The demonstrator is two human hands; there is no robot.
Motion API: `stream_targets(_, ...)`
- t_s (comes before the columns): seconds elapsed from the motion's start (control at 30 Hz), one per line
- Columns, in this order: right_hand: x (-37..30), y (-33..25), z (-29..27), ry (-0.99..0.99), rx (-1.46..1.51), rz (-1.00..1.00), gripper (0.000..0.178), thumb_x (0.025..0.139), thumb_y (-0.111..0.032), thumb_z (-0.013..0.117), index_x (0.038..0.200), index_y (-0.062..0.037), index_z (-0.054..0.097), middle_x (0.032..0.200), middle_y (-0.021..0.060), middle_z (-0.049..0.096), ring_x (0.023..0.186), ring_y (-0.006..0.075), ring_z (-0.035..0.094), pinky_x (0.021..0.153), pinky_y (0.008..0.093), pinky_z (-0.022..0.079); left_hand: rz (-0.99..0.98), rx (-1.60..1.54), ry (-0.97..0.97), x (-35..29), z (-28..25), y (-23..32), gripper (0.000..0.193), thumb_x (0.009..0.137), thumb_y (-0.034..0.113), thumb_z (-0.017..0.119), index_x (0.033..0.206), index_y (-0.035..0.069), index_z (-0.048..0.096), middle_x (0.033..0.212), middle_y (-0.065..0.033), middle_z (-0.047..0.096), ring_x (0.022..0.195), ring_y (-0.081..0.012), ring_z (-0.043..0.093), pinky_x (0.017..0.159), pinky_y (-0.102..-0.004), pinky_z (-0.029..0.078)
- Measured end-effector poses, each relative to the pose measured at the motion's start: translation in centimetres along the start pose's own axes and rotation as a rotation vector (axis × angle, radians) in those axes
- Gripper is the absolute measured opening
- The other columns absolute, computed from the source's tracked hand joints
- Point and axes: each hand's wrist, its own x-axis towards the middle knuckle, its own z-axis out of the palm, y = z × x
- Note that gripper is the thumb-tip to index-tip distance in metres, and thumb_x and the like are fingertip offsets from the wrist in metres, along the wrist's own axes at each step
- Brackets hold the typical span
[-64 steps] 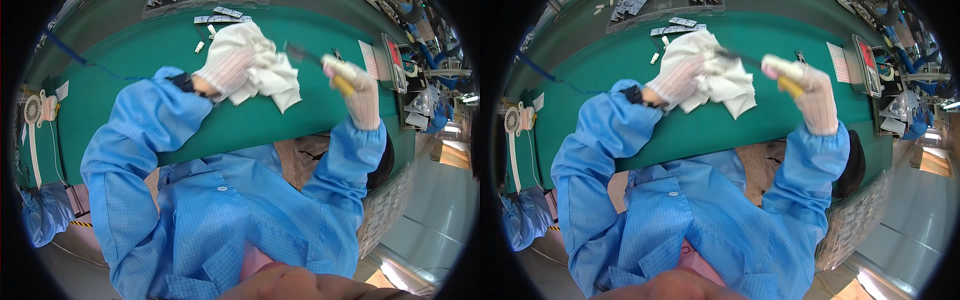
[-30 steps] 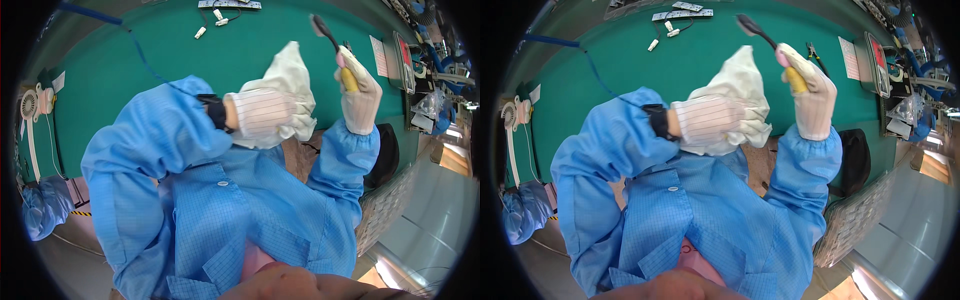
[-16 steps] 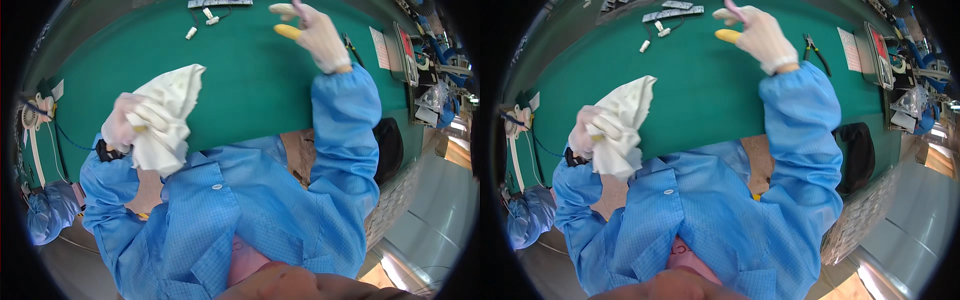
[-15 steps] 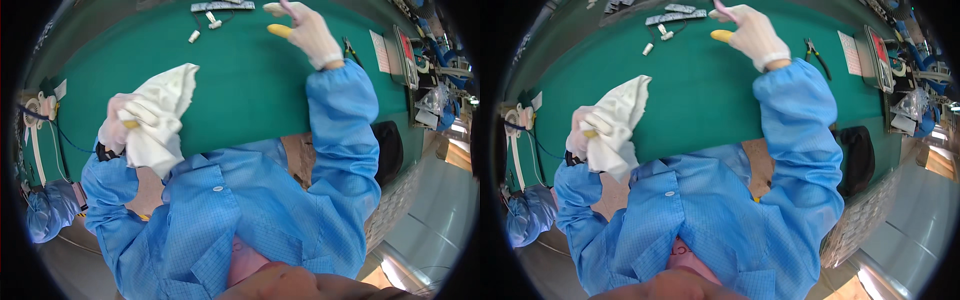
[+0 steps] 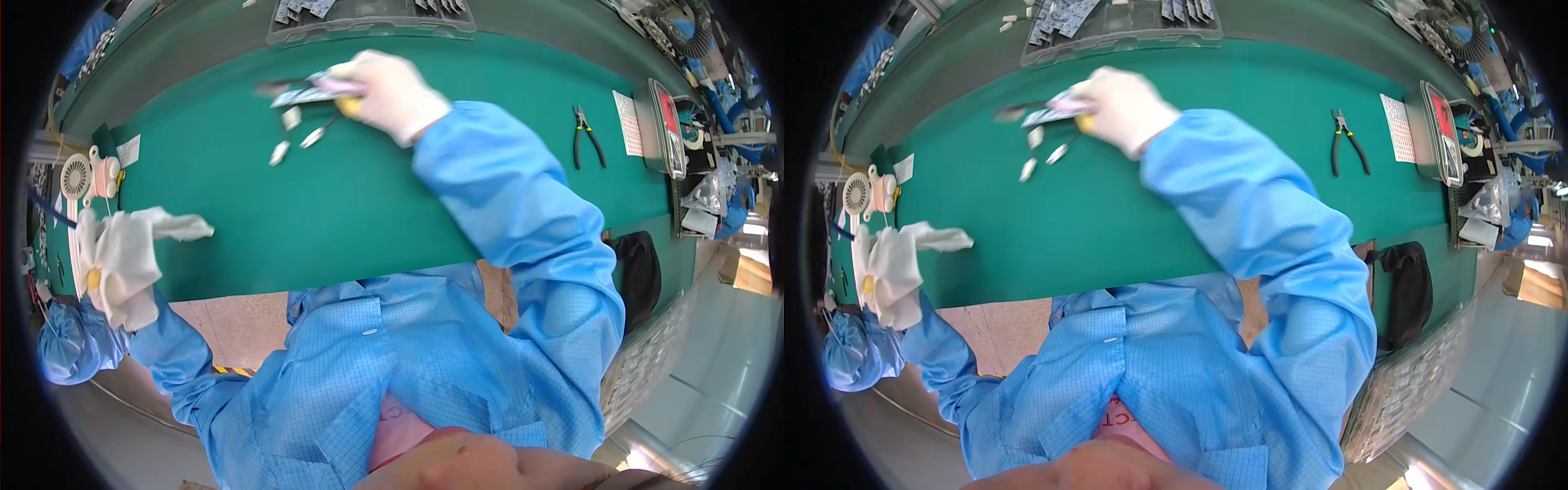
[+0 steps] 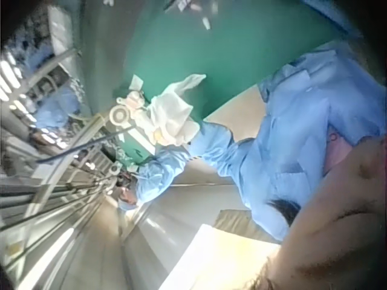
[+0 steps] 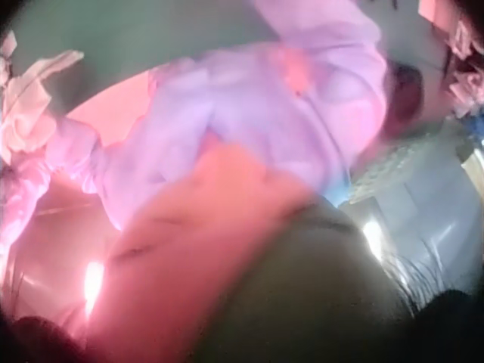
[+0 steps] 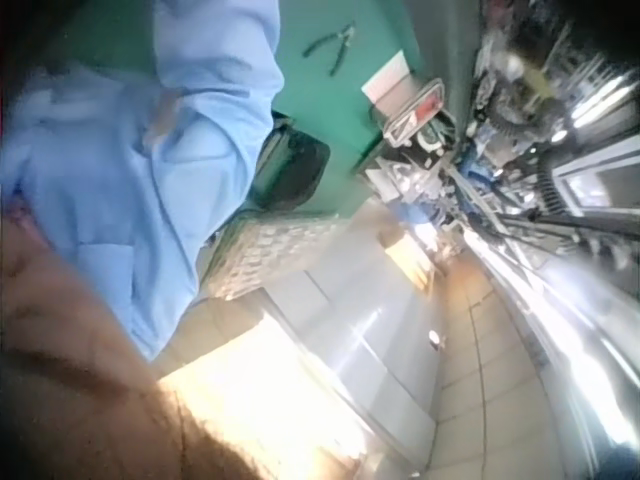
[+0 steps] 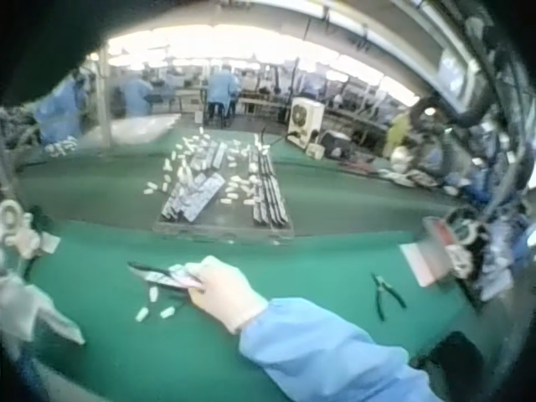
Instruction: Assembling and inspecting electronic components on printed circuit boards at a manual assembly station.
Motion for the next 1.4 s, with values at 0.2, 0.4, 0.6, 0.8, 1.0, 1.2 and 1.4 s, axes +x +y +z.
stream_targets(0.2, 2.9, -7.2, 2.6, -0.226, 0.05, 0.128, 0.054, 0.076, -0.024, 0.075, 0.123, -0.0048, 0.057, 0.104, 0.0209, 0.061, 0.105, 0.0365, 0.059, 0.09, 0.0387, 0.049, 0.014, 0.125, 0.368, 0.2, 1.7, 2.2, 0.049, 0.091, 0.015, 0.059, 0.134, 0.001, 0.041, 0.109, -0.0085, 0.058, 0.092, -0.0165, 0.061, 0.083, -0.0284, 0.052)
stream_targets(0.4, -1.8, 2.3, -7.2, -0.102, -0.079, 0.093, 0.03, 0.091, -0.013, 0.057, 0.121, -0.015, 0.061, 0.101, 0.011, 0.067, 0.099, 0.0289, 0.063, 0.085, 0.0344, 0.049, -0.114, -0.427, 0.341, -0.1, -1.2, -0.4, 0.044, 0.096, 0.037, 0.047, 0.119, -0.001, 0.05, 0.099, -0.0096, 0.06, 0.085, -0.0188, 0.061, 0.076, -0.0319, 0.052)
stream_targets(0.6, -5.4, 5.0, -6.5, -0.194, -0.493, 0.097, 0.027, 0.086, -0.016, 0.06, 0.111, -0.0223, 0.068, 0.074, 0.0121, 0.057, 0.074, 0.0309, 0.059, 0.066, 0.041, 0.046, 0.209, -0.164, 0.255, 1.6, 0.4, -1.0, 0.056, 0.093, 0.018, 0.053, 0.142, 0.002, 0.033, 0.12, -0.0127, 0.055, 0.106, -0.0207, 0.057, 0.094, -0.0324, 0.047)
stream_targets(0.8, -4.8, 6.4, -5.8, -0.201, -0.483, 0.222, 0.028, 0.084, -0.007, 0.06, 0.105, -0.0212, 0.069, 0.076, 0.0094, 0.058, 0.075, 0.029, 0.06, 0.067, 0.0388, 0.048, 0.314, -0.086, 0.262, 2.5, 7.8, 8.2, 0.048, 0.091, 0.012, 0.058, 0.135, 0.002, 0.043, 0.107, -0.0103, 0.061, 0.098, -0.017, 0.059, 0.085, -0.0297, 0.051)
stream_targets(1.0, -5.0, 6.0, -4.4, -0.082, -0.495, 0.148, 0.016, 0.088, -0.018, 0.059, 0.082, -0.0026, 0.061, 0.08, 0.0148, 0.062, 0.08, 0.0329, 0.063, 0.071, 0.041, 0.051, 0.631, -0.168, -0.052, 5.6, 11.5, 9.5, 0.055, 0.088, 0.015, 0.059, 0.137, -0.001, 0.041, 0.124, -0.0125, 0.055, 0.102, -0.0191, 0.058, 0.094, -0.03, 0.045)
stream_targets(1.2, -6.0, 6.1, -6.7, -0.213, -0.578, 0.213, 0.022, 0.09, -0.029, 0.057, 0.107, -0.0286, 0.07, 0.079, 0.01, 0.062, 0.074, 0.0298, 0.062, 0.068, 0.041, 0.049, 0.343, -0.264, 0.107, 7.2, 13.3, 8.7, 0.046, 0.088, 0.025, 0.054, 0.125, -0.002, 0.048, 0.117, -0.0131, 0.058, 0.099, -0.022, 0.06, 0.088, -0.03, 0.046)
stream_targets(1.4, -4.7, 2.4, -7.3, -0.239, -0.504, 0.363, 0.028, 0.094, -0.039, 0.051, 0.098, -0.0188, 0.071, 0.085, 0.0122, 0.066, 0.084, 0.032, 0.065, 0.072, 0.0414, 0.052, 0.825, 0.413, 0.209, 9.4, 14.3, 8.9, 0.021, 0.077, 0.012, 0.067, 0.095, 0.002, 0.064, 0.089, -0.0101, 0.065, 0.083, -0.0276, 0.064, 0.076, -0.0341, 0.05)
